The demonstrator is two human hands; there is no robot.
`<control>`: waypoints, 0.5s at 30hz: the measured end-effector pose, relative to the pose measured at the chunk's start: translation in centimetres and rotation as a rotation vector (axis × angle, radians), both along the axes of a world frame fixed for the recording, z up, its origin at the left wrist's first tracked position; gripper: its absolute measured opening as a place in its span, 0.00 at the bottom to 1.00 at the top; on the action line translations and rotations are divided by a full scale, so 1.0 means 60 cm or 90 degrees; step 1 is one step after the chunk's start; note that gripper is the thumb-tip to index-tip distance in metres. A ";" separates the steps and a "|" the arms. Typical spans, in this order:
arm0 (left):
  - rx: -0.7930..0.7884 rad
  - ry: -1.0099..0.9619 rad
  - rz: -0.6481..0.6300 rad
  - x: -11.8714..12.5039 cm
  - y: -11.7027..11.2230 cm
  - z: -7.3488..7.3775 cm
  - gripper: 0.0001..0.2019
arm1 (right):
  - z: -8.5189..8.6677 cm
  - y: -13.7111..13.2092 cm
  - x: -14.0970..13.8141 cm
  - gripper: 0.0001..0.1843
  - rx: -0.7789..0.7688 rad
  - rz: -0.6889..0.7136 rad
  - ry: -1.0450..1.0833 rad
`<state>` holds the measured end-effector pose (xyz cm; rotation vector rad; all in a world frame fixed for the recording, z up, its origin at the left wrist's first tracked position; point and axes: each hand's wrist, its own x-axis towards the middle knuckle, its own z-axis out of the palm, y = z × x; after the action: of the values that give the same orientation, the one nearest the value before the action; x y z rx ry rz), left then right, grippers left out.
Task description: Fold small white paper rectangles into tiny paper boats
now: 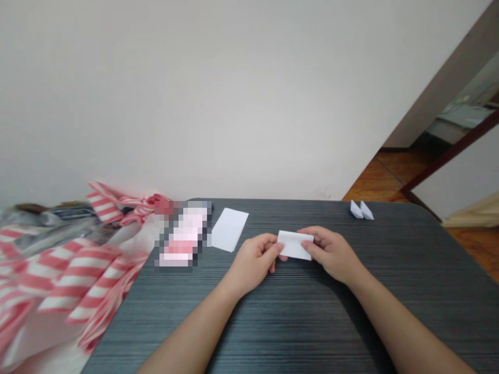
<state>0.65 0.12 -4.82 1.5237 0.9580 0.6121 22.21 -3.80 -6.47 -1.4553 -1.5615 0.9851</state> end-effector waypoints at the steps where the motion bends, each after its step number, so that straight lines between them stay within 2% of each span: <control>1: 0.004 0.005 -0.004 0.000 0.000 0.002 0.13 | 0.000 0.000 0.000 0.15 0.001 -0.003 -0.001; 7: 0.054 0.050 -0.011 -0.003 -0.003 0.003 0.17 | 0.007 0.000 -0.001 0.15 0.002 0.024 -0.037; 15: 0.141 0.106 -0.091 -0.005 -0.005 0.014 0.16 | 0.036 0.000 -0.016 0.11 0.134 0.095 -0.100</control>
<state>0.35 -0.18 -3.96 1.8474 0.9202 0.5076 21.28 -3.80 -4.30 -1.3098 -1.8511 0.7759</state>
